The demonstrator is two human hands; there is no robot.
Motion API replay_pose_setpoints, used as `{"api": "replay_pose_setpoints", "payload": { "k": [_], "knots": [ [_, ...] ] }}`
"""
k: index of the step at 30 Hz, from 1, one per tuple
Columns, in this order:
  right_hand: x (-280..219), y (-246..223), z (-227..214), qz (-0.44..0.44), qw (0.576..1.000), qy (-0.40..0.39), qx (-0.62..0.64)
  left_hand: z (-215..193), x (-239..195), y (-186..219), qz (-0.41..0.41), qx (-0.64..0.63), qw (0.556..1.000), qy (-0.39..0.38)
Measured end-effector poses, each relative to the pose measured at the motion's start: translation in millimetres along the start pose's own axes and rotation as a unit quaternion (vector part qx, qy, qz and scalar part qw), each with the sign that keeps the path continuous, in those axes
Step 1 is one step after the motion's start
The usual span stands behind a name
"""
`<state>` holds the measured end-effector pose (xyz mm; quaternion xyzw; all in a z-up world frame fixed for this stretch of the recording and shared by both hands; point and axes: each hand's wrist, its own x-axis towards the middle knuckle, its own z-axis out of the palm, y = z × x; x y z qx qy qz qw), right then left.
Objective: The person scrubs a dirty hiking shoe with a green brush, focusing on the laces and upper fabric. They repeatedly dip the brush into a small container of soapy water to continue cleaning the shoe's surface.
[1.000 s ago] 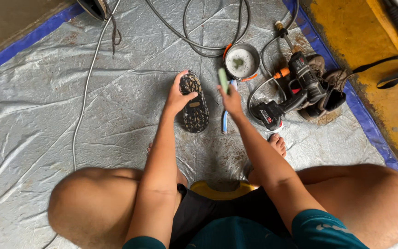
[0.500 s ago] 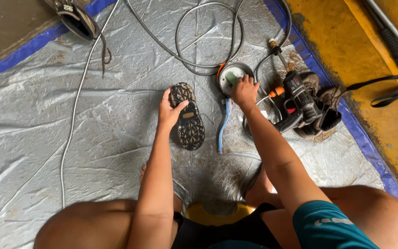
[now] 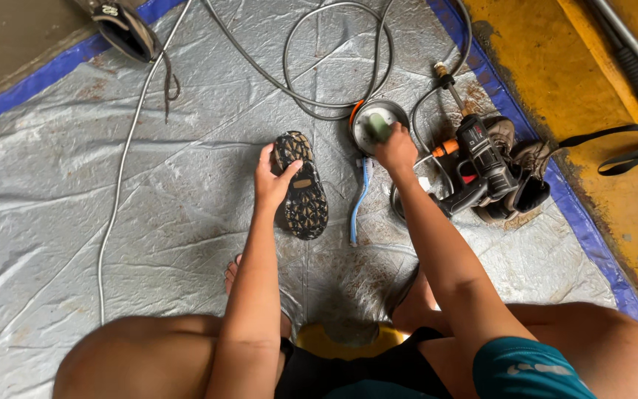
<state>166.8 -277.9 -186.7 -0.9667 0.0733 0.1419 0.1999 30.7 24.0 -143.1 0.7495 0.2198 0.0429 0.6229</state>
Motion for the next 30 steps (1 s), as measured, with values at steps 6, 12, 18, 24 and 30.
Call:
{"api": "replay_pose_setpoints", "payload": {
  "k": [6,12,18,24,30],
  "knots": [
    [-85.3,-59.6,-38.7,-0.195,0.956,-0.006,0.219,-9.7,-46.4,29.6,0.024,0.053,0.998,-0.017],
    [-108.4,-94.1,-34.2,-0.352,0.906,0.043,0.231,-8.4,-66.7,25.6,0.033,0.092,0.995,0.009],
    [-134.5,-112.2,-36.5,-0.425,0.897,0.12,0.002,-3.3,-58.7,3.5,-0.004,0.14,0.99,0.006],
    [-124.0,-114.1,-19.2,-0.415,0.898,0.148,-0.005,-0.5,-46.8,-16.1,0.003,0.167,0.986,-0.001],
    [-125.0,-118.9,-21.9,-0.42,0.894,0.158,-0.012,-5.8,-57.8,6.6,0.007,0.162,0.987,-0.012]
  ]
}}
